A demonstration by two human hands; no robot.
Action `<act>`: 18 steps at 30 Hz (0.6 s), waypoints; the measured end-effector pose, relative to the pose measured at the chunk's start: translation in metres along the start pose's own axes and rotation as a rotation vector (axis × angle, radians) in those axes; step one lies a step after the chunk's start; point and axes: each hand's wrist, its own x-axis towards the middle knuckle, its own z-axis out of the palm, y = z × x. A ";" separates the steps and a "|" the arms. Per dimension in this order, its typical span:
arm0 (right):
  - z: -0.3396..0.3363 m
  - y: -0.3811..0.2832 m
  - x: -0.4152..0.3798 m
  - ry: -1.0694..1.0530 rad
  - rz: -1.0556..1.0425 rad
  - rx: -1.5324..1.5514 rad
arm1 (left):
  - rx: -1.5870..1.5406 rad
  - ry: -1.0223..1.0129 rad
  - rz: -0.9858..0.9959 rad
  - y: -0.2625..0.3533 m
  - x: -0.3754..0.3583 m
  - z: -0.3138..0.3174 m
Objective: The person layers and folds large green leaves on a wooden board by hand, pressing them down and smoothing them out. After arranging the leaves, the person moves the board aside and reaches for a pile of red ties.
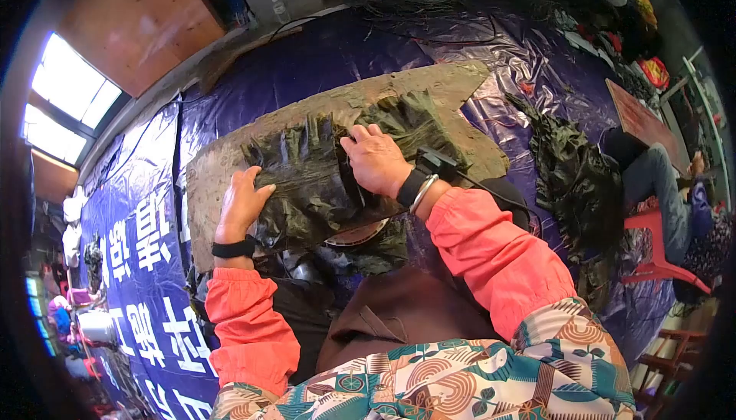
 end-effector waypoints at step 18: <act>-0.026 0.055 -0.044 0.087 -0.053 0.118 | -0.073 0.066 0.506 0.040 -0.008 0.041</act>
